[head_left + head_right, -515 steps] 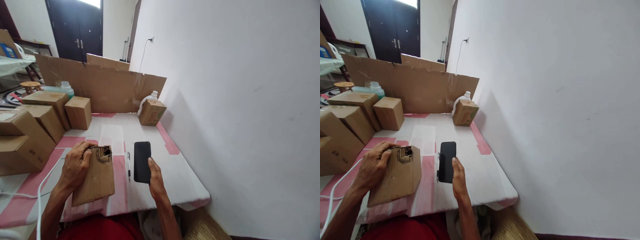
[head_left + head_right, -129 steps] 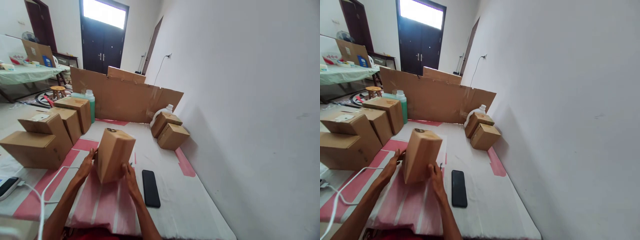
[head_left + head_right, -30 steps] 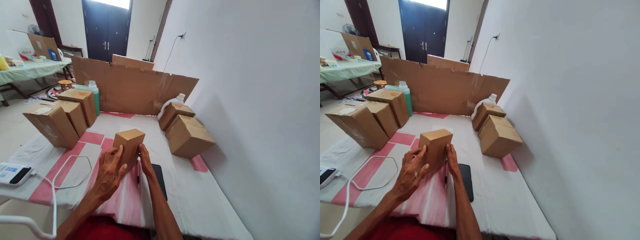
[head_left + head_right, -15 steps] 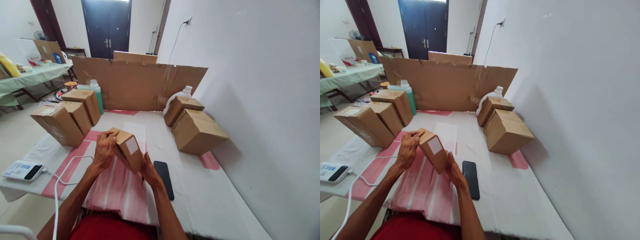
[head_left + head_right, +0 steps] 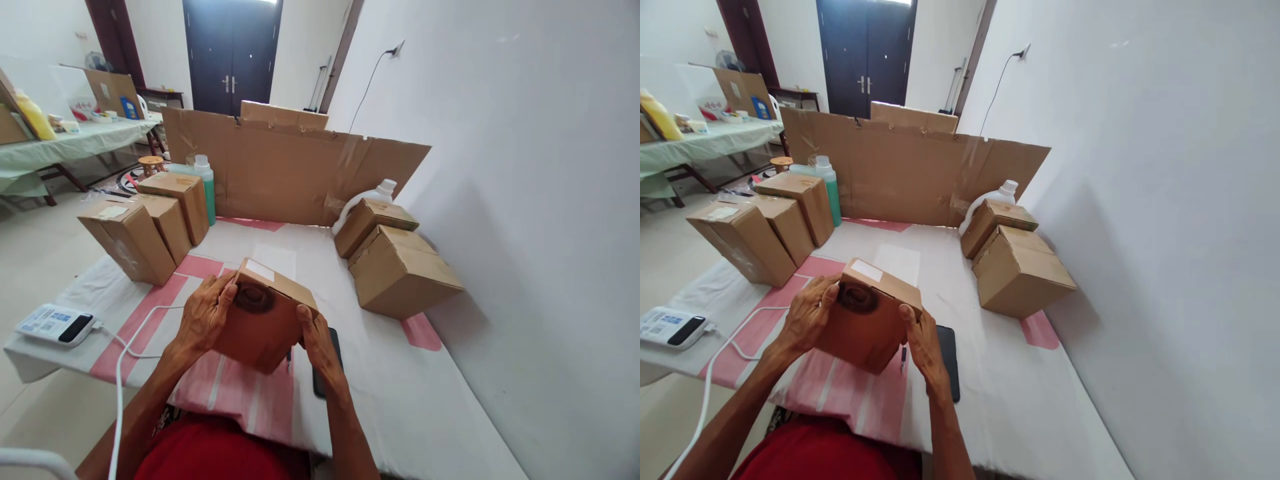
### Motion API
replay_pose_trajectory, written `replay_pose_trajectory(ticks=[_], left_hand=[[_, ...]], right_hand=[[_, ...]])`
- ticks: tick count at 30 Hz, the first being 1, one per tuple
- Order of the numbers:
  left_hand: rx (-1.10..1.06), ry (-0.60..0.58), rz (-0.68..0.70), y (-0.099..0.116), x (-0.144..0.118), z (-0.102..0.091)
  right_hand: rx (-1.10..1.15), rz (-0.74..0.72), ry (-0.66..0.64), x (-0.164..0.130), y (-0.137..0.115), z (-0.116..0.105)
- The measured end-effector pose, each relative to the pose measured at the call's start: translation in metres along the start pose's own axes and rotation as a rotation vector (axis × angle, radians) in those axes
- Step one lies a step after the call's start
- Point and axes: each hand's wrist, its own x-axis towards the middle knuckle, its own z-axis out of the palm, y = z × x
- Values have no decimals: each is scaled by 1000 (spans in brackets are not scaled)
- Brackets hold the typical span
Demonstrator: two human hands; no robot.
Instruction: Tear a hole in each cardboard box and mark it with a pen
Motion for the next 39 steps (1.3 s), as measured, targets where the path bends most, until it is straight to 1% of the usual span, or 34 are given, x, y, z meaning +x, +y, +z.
replay_pose_trajectory(ticks=[2,3,5,7,8,9,10,11,13,14,15,16,18,20,22,24,26,28,31,33,34,35,36,37,39], left_hand=[[-60,-64,-42,2,-16,-7],[-104,-104,-83,2,-26,-9],[-225,-199,-192,-1,-46,-12],[-324,-292,-284,-7,-65,-12],[-351,-331,-315,-11,-74,-11],[-362,-359,-340,-15,-82,-10],[-365,-378,-364,-19,-88,-9],[-373,-388,-392,-22,-93,-8],[-393,-389,-438,-25,-99,-8],[-396,-383,-441,-25,-100,-8],[-391,-374,-429,-25,-101,-8],[-378,-360,-406,-23,-101,-8],[-341,-321,-358,-21,-102,-7],[-302,-264,-337,-19,-103,-5],[-269,-199,-314,-20,-105,-1],[-232,-149,-254,-23,-106,2],[-195,-136,-183,-26,-106,6],[-168,-145,-147,-29,-105,8],[-156,-167,-146,-32,-105,9],[-157,-167,-146,-34,-105,9],[-160,-162,-144,-35,-105,9],[-165,-157,-143,-36,-106,9],[-172,-154,-143,-36,-106,9],[-182,-152,-144,-38,-107,10],[-205,-154,-153,-40,-108,10]], right_hand=[[-18,102,-122,-8,0,-7],[-17,159,-190,-13,2,-9],[-36,253,-273,-25,9,-9],[-96,302,-358,-37,20,-6],[-136,306,-378,-42,24,-3],[-176,294,-358,-46,27,1],[-209,261,-294,-50,28,5],[-237,205,-201,-52,27,11],[-301,36,-20,-56,20,24],[-350,-48,30,-58,15,32],[-408,-116,43,-59,8,39],[-471,-163,30,-61,2,46],[-583,-196,-14,-63,-8,59],[-657,-183,-35,-65,-15,68],[-709,-165,-19,-66,-17,74],[-745,-149,8,-66,-16,78],[-761,-129,21,-66,-15,81],[-755,-121,23,-68,-12,83],[-637,-167,-6,-67,-7,74],[-479,-176,7,-60,-1,58],[-427,-146,35,-55,2,48],[-431,-83,61,-48,5,37],[-485,5,73,-40,9,27],[-573,98,63,-33,14,18],[-741,238,-13,-18,24,7]])
